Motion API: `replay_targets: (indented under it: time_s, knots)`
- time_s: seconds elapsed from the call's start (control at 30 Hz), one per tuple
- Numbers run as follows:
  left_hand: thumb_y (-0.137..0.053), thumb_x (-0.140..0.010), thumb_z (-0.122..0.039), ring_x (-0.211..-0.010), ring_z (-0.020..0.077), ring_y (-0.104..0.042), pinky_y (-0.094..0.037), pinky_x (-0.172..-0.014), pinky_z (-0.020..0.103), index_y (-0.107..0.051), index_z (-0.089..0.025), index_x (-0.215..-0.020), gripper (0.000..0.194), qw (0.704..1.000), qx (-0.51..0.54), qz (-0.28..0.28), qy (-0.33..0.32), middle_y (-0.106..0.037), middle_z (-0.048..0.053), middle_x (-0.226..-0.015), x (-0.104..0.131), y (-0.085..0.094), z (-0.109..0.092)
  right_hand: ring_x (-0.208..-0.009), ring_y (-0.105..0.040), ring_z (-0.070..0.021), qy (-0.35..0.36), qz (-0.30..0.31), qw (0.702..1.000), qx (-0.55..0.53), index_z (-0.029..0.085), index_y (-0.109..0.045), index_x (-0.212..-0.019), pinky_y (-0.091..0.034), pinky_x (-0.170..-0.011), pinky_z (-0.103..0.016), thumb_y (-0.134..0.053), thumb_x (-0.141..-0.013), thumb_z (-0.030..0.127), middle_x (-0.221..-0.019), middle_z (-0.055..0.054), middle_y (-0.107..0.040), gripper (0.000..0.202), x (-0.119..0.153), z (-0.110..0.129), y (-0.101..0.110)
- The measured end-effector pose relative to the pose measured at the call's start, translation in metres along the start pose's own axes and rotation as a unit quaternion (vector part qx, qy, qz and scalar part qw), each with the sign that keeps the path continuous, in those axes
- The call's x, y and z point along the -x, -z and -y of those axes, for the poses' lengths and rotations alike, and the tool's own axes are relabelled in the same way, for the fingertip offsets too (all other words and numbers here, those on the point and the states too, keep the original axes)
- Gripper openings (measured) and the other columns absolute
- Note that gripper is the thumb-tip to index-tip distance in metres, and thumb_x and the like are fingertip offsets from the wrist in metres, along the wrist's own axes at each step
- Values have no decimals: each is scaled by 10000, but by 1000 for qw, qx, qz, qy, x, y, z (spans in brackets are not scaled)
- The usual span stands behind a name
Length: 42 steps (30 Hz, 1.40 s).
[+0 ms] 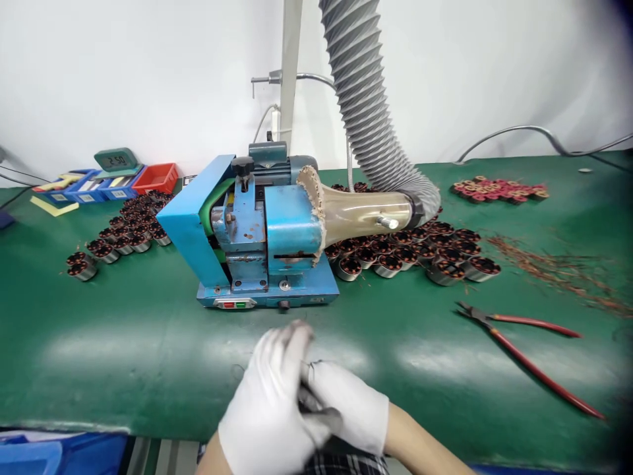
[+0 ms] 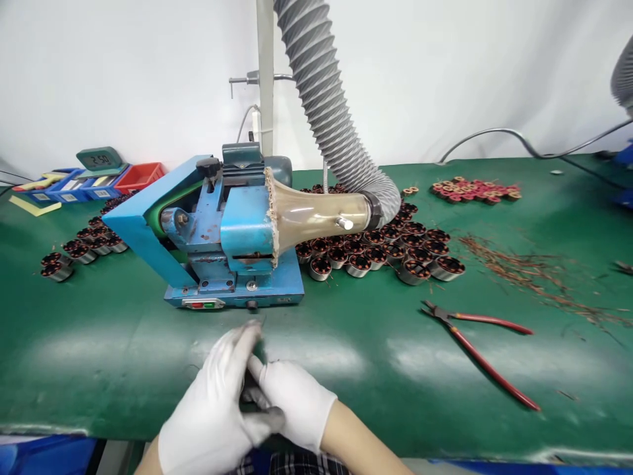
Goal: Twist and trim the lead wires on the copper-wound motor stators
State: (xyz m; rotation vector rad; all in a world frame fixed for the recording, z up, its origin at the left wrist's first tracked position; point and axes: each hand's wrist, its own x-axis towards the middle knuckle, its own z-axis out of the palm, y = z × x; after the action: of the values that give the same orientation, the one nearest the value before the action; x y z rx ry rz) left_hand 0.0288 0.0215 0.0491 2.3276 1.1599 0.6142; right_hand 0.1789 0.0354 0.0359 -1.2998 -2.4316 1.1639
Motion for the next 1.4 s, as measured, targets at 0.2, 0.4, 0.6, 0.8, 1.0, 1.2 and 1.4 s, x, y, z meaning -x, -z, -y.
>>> replay_targets:
  time_s: [0.2,0.4,0.6,0.8,1.0,1.2,1.4]
  knots:
    - [-442,-680,-25,-1204,233,-437,-393,-1001,452,-287,-237,-1314,686,988,42,92,115,-448,108,-1326,5,-6,25,-687,-589,-197,-49,-48,997,-33,143,-532,-1026,-404,-632,-280,-373,-817,122,-770,-73,-651,264,2,-8,-11]
    - [-419,-784,-96,-1141,246,-457,-413,-944,462,-438,-217,-1136,373,995,-7,20,102,-487,105,-1237,14,-21,21,-440,-406,-98,-91,-105,910,-390,194,-463,-682,-340,-438,-212,-398,-849,356,-511,50,-455,241,4,-5,-19]
    - [-390,-767,-44,-858,214,-497,-430,-750,398,-473,-200,-827,186,993,-57,-1,99,-562,52,-941,8,-23,8,-305,-301,-64,-205,-107,842,-488,178,-483,-692,-205,-313,-184,-487,-766,512,-401,88,-402,342,16,-30,-3]
    - [-373,-768,-37,-866,214,-479,-412,-754,399,-469,-202,-812,196,992,-64,7,107,-553,47,-955,8,-24,8,-797,-570,-164,-67,-354,918,-165,184,-560,-912,-462,-719,-298,-509,-837,268,-859,-54,-607,124,35,-34,9]
    - [-362,-782,-51,-938,221,-514,-450,-826,438,-485,-198,-981,276,991,-56,-3,118,-570,68,-1003,10,-24,7,-681,-567,-194,112,-234,948,184,169,-597,-932,-467,-603,-314,-489,-834,117,-775,-60,-610,155,17,-20,-20]
    - [-643,-591,-176,-1229,309,-418,-418,-977,487,-377,-150,-1202,667,991,44,-20,126,-406,191,-1317,11,-16,23,-655,-592,-178,32,-217,966,133,161,-577,-1026,-476,-602,-282,-468,-852,134,-785,-53,-596,207,11,-25,-22]
    - [-698,-548,-186,-1092,285,-546,-455,-939,480,-550,-193,-1002,477,983,88,-29,159,-538,135,-1198,13,-20,34,-633,-535,-167,44,-232,963,132,195,-589,-1056,-452,-570,-267,-375,-803,43,-757,-48,-504,365,17,-16,-18]
